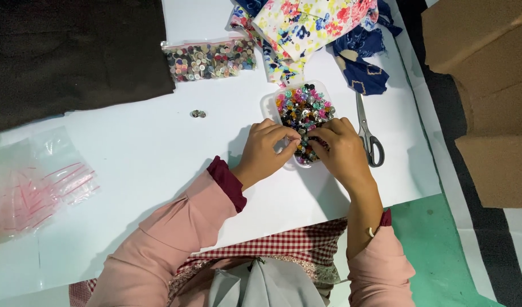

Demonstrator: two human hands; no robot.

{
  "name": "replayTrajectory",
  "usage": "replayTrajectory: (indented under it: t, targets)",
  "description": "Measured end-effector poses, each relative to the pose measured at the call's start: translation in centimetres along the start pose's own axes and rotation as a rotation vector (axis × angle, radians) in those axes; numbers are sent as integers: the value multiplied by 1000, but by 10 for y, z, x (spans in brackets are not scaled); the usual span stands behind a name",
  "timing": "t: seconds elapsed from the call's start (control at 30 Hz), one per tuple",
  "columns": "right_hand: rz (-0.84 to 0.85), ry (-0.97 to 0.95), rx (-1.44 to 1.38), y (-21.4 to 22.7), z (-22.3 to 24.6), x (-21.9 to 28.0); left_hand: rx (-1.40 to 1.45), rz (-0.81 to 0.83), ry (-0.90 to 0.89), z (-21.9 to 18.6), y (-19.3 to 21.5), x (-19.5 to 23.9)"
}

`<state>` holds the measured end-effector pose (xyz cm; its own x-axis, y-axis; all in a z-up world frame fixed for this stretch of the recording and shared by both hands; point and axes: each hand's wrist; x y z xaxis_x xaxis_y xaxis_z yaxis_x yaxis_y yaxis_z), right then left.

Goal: Sorting small garment accessories like buttons and beads into plastic bags and applying small stickers to a surface.

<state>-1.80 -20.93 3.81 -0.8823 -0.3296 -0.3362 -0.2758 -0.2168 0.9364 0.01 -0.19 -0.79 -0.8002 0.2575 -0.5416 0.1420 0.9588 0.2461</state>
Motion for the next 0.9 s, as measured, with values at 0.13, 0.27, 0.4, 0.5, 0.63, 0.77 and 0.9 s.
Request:
replayTrajectory:
  t: [0.13, 0.27, 0.4, 0.5, 0.63, 0.77, 0.9]
  targets:
    - [-3, -31, -32, 1, 3, 0, -16, 2, -4, 1, 0, 1]
    - [14, 9, 21, 0, 2, 0, -7, -1, -1, -1, -1, 0]
    - [39, 31, 90, -5, 0, -3, -12, 3, -4, 0, -2, 2]
    - [-3, 39, 80, -11, -1, -6, -29, 2, -19, 0, -2, 1]
    - [-19, 19, -10, -6, 2, -7, -10, -8, -18, -3, -1, 1]
    - [-36, -141, -345, -11, -4, -2, 2, -21, -23, -2, -2, 0]
    - [-12, -371, -630, -5, 4, -2, 31, -42, -13, -4, -3, 0]
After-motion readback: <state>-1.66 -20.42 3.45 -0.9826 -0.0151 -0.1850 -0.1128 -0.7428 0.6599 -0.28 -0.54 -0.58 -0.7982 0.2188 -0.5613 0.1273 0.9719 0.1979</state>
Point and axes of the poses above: each hand's wrist, its own x-axis away from the middle knuckle, its own y-axis out of the back of the hand, z = x × y, and after that the axes turned 13 degrees about x, right-handed
